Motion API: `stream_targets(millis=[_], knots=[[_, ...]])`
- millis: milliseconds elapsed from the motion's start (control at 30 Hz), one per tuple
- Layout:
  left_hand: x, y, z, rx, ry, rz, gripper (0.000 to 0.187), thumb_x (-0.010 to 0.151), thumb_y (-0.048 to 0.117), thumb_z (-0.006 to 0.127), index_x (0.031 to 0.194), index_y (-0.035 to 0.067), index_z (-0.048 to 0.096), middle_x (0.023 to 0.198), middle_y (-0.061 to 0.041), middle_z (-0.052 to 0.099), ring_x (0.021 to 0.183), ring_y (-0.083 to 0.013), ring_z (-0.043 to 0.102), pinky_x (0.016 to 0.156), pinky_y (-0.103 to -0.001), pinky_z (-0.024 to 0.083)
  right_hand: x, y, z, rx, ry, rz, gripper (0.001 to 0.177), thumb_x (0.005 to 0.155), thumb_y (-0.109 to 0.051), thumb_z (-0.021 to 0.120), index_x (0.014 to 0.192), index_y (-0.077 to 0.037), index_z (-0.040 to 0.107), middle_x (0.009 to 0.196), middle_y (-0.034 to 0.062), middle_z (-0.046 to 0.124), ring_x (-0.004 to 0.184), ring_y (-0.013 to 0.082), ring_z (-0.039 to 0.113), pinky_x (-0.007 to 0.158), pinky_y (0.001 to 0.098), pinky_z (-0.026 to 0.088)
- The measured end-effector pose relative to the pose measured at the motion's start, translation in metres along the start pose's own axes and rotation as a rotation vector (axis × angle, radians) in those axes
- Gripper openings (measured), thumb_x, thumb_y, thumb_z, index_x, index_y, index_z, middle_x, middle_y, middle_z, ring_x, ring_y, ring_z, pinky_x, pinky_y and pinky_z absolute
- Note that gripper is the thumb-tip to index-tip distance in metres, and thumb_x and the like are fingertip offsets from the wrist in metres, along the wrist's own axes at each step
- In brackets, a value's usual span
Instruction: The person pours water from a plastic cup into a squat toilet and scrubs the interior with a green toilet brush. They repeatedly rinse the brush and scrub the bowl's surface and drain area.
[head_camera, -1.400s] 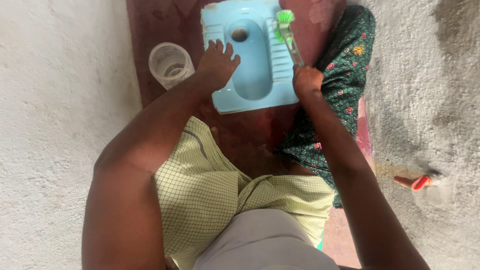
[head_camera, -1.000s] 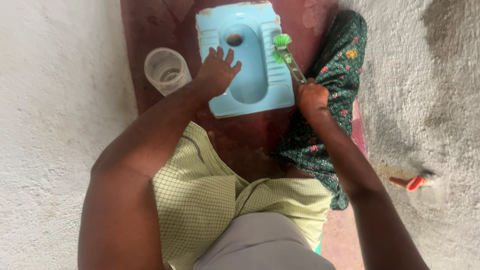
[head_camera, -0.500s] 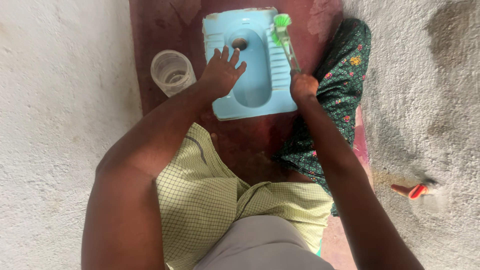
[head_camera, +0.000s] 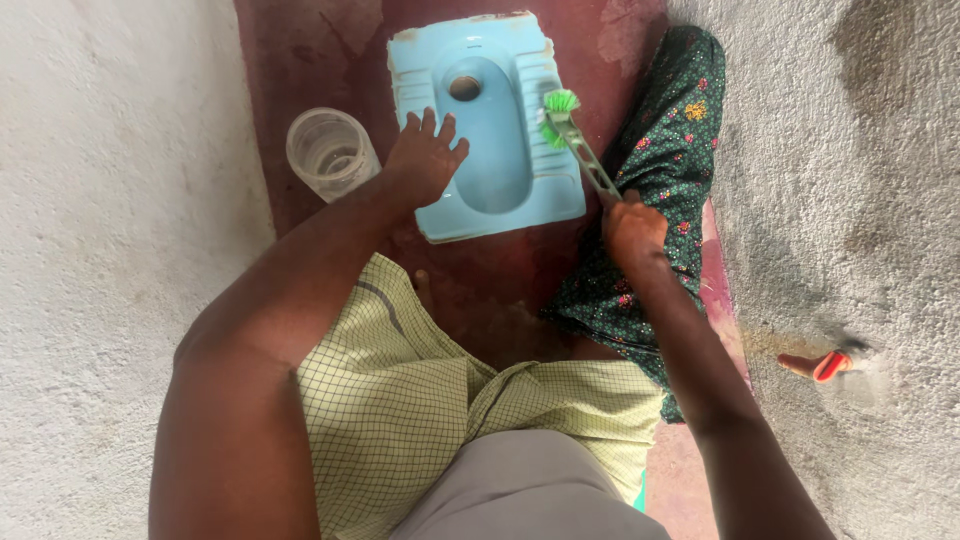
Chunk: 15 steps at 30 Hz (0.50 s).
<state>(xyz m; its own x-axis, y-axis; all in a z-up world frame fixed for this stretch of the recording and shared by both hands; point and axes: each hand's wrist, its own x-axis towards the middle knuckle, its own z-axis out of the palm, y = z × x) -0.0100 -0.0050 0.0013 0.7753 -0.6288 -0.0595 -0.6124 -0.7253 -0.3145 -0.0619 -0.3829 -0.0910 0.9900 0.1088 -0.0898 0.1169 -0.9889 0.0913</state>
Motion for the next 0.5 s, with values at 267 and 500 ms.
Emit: stream_targets(millis=[267, 500], knots=[[-0.023, -0.024, -0.007, -0.196, -0.367, -0.538, 0.039, 0.094, 0.015, 0.067, 0.132, 0.005, 0.068, 0.139, -0.022, 0.063, 0.126, -0.0412, 0.062, 0.101, -0.058, 0.049, 0.076, -0.012, 0.092, -0.001, 0.066, 0.110, 0.031, 0.104, -0.029, 0.050, 0.103, -0.017, 0.078, 0.117, 0.0109, 0.073, 0.097, 0.0327, 0.076, 0.082, 0.0419, 0.061], [-0.078, -0.043, 0.035, -0.311, -0.528, -0.721, 0.053, 0.087, 0.022, 0.077, 0.135, 0.007, 0.062, 0.140, -0.021, 0.059, 0.127, -0.0402, 0.059, 0.100, -0.055, 0.050, 0.012, -0.036, 0.067, 0.141, 0.101, 0.221, 0.040, 0.118, -0.046, 0.041, 0.118, -0.021, 0.073, 0.126, 0.0106, 0.068, 0.092, 0.0361, 0.076, 0.080, 0.0468, 0.062]])
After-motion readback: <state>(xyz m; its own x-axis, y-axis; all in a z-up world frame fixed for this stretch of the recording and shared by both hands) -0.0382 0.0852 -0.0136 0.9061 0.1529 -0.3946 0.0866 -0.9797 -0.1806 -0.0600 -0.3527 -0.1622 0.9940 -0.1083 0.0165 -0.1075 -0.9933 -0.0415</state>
